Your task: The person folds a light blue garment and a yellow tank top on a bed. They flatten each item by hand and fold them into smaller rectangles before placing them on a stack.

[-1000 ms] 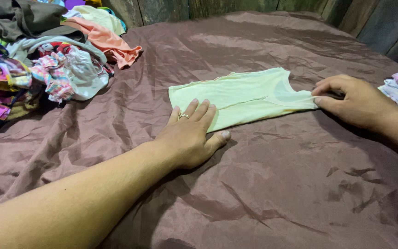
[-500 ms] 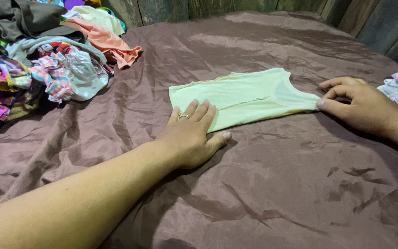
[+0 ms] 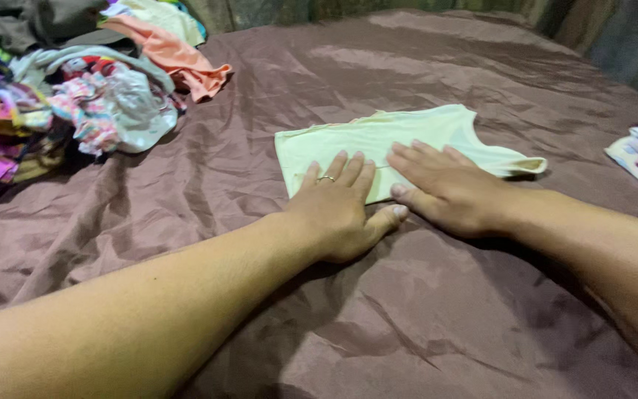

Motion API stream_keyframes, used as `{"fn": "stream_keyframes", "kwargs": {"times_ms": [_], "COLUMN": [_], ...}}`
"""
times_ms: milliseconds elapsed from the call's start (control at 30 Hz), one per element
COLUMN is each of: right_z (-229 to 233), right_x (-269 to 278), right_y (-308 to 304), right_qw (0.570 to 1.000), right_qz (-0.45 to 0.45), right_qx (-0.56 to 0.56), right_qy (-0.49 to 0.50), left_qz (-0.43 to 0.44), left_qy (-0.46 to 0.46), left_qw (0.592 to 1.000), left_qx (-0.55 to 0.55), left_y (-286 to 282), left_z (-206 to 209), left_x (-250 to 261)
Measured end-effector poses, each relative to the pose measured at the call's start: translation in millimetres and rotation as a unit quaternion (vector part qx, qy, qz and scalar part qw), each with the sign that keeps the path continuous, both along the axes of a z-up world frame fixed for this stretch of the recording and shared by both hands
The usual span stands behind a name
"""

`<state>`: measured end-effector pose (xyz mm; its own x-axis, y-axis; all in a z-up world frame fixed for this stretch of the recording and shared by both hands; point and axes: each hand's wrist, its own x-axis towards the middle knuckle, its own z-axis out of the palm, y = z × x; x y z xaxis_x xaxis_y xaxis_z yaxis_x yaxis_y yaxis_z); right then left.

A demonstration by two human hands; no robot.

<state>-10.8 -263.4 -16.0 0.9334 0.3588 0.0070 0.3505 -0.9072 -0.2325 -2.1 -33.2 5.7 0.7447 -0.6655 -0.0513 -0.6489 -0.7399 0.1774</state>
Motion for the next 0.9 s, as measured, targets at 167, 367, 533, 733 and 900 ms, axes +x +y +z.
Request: {"fn": "stream_keyframes", "kwargs": {"times_ms": [167, 367, 533, 733, 900], "right_z": [1, 23, 46, 27, 26], "right_x": [0, 28, 97, 146, 135], "right_y": [-1, -3, -6, -5, -9], "right_qw": [0.999, 0.995, 0.993, 0.995, 0.993], "right_qz": [0.005, -0.099, -0.102, -0.085, -0.099], "right_qx": [-0.04, 0.012, 0.032, 0.003, -0.002], "right_qy": [0.013, 0.019, -0.046, -0.043, -0.06], "left_qz": [0.018, 0.048, 0.165, 0.198, 0.153], "left_qy": [0.006, -0.096, -0.125, -0.08, -0.11], "left_qw": [1.0, 0.994, 0.973, 0.976, 0.97], "left_qx": [0.016, -0.009, -0.098, -0.042, -0.152], "left_y": [16, 43, 51, 51, 54], "left_z": [-3, -1, 20, 19, 25], "left_x": [9, 40, 112, 139, 121]}}
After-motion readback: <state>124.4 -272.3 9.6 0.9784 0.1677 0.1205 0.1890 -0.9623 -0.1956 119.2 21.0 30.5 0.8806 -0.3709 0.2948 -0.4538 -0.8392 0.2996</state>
